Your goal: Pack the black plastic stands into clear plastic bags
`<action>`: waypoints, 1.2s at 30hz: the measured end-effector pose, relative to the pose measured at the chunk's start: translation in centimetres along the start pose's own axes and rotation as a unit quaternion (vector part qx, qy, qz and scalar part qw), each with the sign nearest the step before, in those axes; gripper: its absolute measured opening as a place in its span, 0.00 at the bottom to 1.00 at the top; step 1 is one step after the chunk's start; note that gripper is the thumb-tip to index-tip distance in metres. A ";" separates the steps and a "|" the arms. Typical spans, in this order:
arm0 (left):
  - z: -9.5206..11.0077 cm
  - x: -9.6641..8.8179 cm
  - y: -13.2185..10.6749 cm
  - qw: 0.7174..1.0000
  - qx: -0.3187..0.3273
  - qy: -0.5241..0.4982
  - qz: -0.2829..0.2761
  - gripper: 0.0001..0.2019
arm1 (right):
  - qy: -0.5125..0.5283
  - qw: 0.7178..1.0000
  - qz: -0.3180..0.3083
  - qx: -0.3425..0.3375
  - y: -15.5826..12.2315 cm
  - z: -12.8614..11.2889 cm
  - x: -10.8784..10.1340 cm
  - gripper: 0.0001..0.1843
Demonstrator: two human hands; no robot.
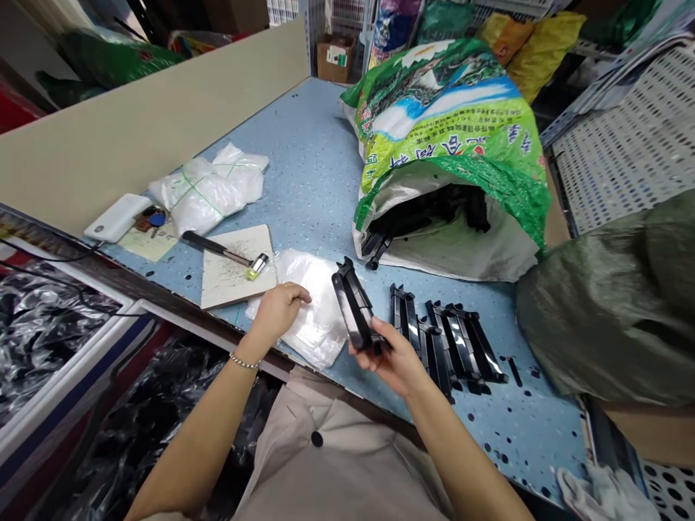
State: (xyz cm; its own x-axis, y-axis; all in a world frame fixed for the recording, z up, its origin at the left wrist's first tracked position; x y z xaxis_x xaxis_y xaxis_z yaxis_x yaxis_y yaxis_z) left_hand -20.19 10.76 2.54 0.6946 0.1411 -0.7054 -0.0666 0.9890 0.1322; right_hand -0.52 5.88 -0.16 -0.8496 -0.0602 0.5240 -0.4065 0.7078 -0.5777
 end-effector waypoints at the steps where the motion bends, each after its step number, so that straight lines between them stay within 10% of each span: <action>1: 0.2 0.1 0.0 1.000 0.006 -0.009 -0.007 0.16 | 0.007 1.000 -0.018 0.008 -0.5 0.0 0.1 0.22; 9: 4.7 4.0 0.2 0.999 -0.001 0.013 0.044 0.07 | 0.086 0.994 0.055 -0.045 -1.1 -2.6 -2.0 0.19; 15: 1.6 4.6 1.3 0.988 -0.110 -0.112 -0.010 0.08 | 0.071 0.992 0.073 -0.075 -1.6 -4.2 -3.2 0.21; 26: -1.9 3.4 -0.2 0.842 -0.273 -0.462 0.051 0.15 | 0.065 0.998 0.011 -0.026 2.4 -3.6 1.3 0.15; 32: -1.5 1.9 -0.6 0.871 -0.225 -0.427 0.089 0.12 | 0.097 0.994 0.022 0.039 5.4 -2.0 3.0 0.11; 36: -0.7 -2.6 -1.0 0.965 -0.087 -0.195 0.151 0.04 | 0.084 0.995 0.048 0.014 6.4 -1.9 2.2 0.12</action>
State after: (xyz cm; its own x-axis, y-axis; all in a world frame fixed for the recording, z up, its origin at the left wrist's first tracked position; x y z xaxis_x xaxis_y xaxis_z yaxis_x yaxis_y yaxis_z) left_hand -22.43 9.46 3.80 0.8400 0.4292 -0.3320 -0.4032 0.9031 0.1474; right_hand -4.33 11.61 -1.45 -0.8179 0.1265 0.5612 -0.3378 0.6841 -0.6465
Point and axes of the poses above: each hand's wrist, its own y-axis towards the middle knuckle, its own x-axis out of the palm, z = x × y, the point moved 8 cm from there along y, towards the middle knuckle, and after that the axes turned 7 degrees about z, right-handed, at the moved point
